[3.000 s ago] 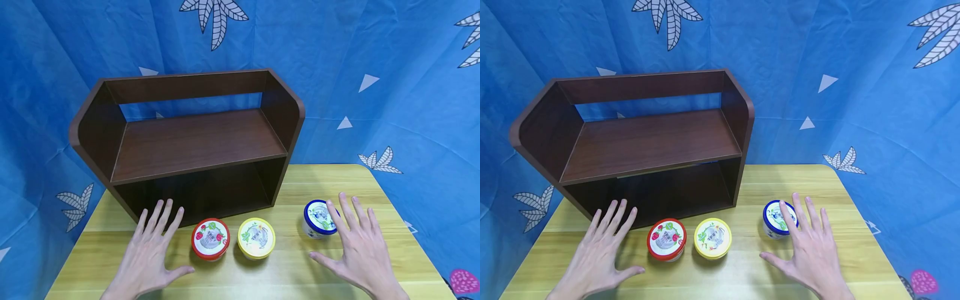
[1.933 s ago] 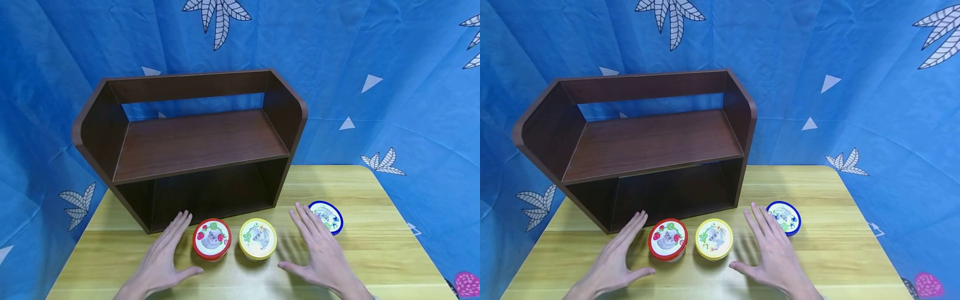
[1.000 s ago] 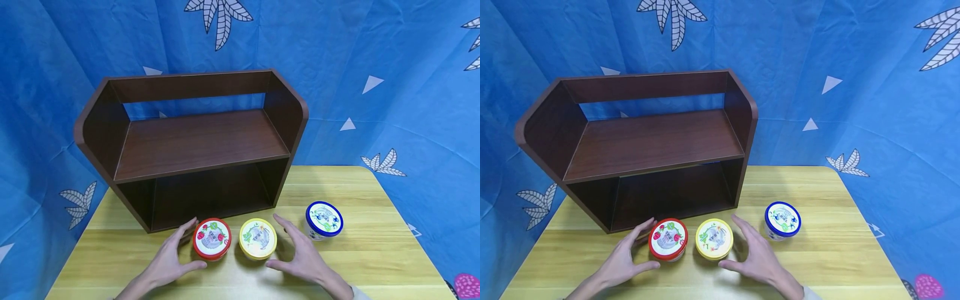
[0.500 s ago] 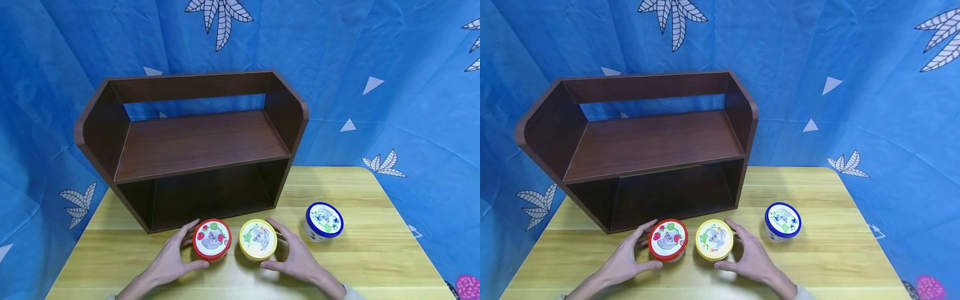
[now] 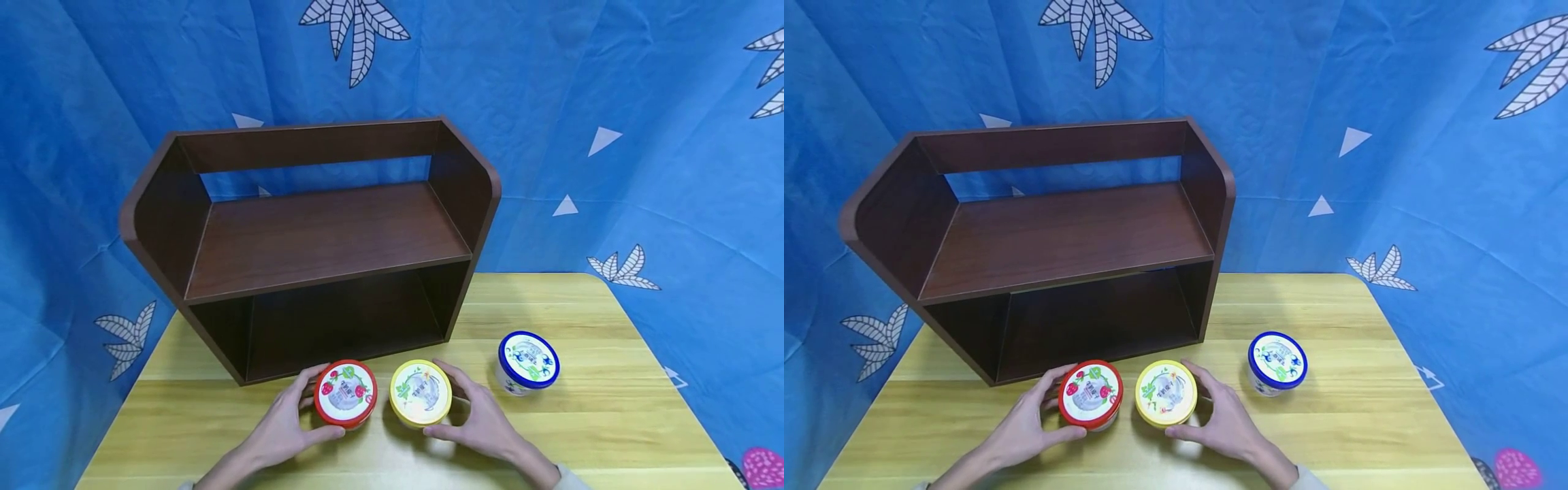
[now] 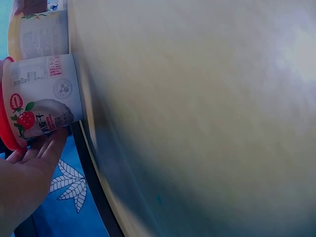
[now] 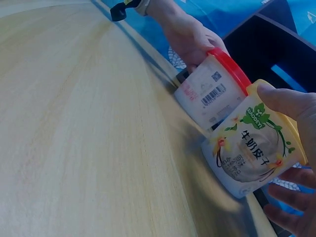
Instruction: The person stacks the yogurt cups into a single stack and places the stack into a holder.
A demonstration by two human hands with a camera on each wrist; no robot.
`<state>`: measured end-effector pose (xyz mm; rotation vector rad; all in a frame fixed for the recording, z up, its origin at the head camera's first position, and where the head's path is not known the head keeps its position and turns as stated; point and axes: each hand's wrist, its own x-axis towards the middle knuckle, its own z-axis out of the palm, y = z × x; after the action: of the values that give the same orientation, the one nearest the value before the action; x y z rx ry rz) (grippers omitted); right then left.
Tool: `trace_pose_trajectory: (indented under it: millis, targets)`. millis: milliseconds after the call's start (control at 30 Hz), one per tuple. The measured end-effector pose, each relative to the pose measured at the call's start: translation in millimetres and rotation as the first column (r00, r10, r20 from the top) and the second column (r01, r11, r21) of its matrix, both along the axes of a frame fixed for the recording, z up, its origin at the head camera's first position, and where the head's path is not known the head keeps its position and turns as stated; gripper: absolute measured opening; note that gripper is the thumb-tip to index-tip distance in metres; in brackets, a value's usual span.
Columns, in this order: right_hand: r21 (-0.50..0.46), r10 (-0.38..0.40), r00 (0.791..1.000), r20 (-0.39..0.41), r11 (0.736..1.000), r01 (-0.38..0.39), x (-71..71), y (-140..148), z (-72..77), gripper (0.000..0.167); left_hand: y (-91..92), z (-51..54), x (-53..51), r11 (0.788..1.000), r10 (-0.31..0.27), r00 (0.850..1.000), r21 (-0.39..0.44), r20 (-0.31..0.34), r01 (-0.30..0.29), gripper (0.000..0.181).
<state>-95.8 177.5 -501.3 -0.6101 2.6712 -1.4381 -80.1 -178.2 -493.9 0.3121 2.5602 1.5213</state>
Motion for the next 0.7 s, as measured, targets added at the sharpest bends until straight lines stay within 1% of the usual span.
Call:
trace_pose_trajectory:
  millis: [367,700]
  targets:
    - [0.002,-0.014,1.000,0.027,1.000,0.014,1.1,-0.3,1.1,0.101,3.2,1.9,1.7,0.999,0.041,0.998,0.001,0.056,-0.041,0.100]
    - [-0.019,-0.015,1.000,0.023,1.000,0.016,2.5,0.5,2.3,0.099,4.0,1.6,2.4,0.999,0.048,0.998,-0.007,0.048,-0.048,0.099]
